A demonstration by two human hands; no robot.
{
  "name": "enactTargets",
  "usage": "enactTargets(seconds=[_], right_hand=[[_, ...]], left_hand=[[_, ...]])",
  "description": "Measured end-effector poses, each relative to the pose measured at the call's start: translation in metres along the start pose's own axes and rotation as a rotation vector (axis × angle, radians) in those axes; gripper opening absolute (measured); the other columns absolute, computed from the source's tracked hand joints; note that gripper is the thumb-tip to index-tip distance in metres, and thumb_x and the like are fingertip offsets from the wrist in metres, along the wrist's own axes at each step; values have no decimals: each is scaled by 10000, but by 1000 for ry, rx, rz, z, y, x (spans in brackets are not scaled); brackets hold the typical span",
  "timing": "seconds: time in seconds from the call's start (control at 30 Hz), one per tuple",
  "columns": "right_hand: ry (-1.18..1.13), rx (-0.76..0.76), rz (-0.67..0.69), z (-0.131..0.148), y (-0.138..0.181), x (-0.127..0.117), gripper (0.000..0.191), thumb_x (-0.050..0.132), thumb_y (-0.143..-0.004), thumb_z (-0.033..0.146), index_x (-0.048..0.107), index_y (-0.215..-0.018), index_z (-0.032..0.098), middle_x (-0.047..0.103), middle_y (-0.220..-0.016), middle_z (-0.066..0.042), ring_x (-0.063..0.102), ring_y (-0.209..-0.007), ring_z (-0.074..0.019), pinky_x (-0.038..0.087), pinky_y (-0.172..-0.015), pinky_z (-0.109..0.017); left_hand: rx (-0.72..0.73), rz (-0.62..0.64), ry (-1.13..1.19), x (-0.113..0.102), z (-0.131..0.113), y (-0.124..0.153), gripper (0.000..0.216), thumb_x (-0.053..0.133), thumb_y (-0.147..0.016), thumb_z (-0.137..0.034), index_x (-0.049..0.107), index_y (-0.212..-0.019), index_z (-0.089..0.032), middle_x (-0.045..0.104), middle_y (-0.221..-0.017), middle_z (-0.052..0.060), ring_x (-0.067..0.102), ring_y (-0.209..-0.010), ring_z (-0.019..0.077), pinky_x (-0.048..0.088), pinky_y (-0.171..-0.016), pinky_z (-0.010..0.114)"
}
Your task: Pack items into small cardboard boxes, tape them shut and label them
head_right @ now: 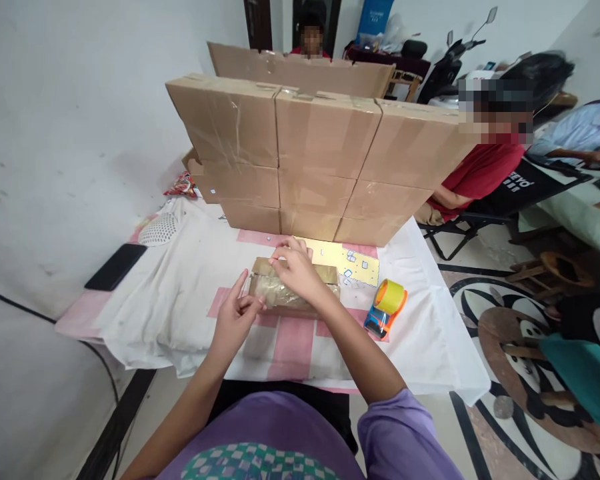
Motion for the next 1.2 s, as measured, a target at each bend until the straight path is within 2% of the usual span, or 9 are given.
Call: enactTargets(seconds=[0.1,0.27,0.47,0.67,0.73,0.87,0.97,1.07,1.2], right_hand=[[-30,35,7,-12,-8,10,122,638,-917,228,706,-818,207,611,-1132,-68,541,-1140,-260,370,-1002,-442],[-100,78,24,-30,-13,26,114,659,-895,226,703,-797,189,585,-1052,-58,596,-1005,-207,449,-935,-359],[20,79,46,-29,-12,33,88,661,-902,212,699,-829,182,559,-1027,-47,589,-990,-198,452,-945,-349],[152,93,48,-24,-9,38,96,621,-934,216,647,-850,176,555,-1035,-56,581,-946,-193,456,-911,-346],[217,123,17,-26,-8,35,95,663,-910,255,624,-885,173,564,-1049,-75,578,-951,-215,466,-887,-356],[390,285,-54,-36,-8,24,417,786,-791,485,591,-971,164,586,-1105,-142,570,-1034,-310,477,-871,-426],[451,352,-15,-40,-8,19,482,730,-807,595,595,-989,170,626,-1126,-165,575,-1081,-352,454,-906,-481],[462,406,16,-46,-8,8,521,712,-793,646,611,-991,175,668,-1117,-166,594,-1084,-361,431,-931,-491],[402,530,90,-81,-1,-15,576,782,-675,680,639,-936,186,711,-1049,-134,632,-1026,-340,447,-882,-427]], left_hand=[[-3,-20,-65,-8,-3,-5,754,648,-894,-383,373,-1551,-134,666,-657,-36,641,-712,146,478,-750,261],[60,-31,-368,-9,-13,-8,507,594,-914,-303,577,-1416,-231,701,-699,-23,568,-597,140,434,-658,261],[223,-106,-687,3,-21,-1,308,518,-953,-230,757,-1146,-256,779,-1083,55,707,-873,217,472,-764,305],[280,-153,-830,1,-13,6,289,535,-972,-265,757,-1157,-270,784,-1110,31,736,-881,231,460,-691,297],[330,-168,-837,-1,-12,8,280,542,-972,-264,758,-1151,-263,787,-1097,25,736,-864,218,453,-677,289],[434,-195,-870,-2,-8,14,256,575,-969,-296,758,-1145,-265,792,-1008,8,694,-708,161,423,-626,273],[520,-214,-905,-2,-2,18,281,574,-985,-357,751,-1186,-271,770,-879,10,618,-590,130,388,-593,270],[599,-239,-851,-4,4,17,312,534,-1011,-383,756,-1193,-262,745,-821,24,613,-615,128,383,-605,258],[610,-207,-757,-4,13,5,336,527,-1014,-401,752,-1212,-250,758,-815,36,631,-669,137,400,-648,246]])
Point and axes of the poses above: each hand's wrist, its own y-axis away from the middle knuckle, its own x-axis out of the palm, z = x × y, the point moved 7 cm from there along -y, towards the middle knuckle
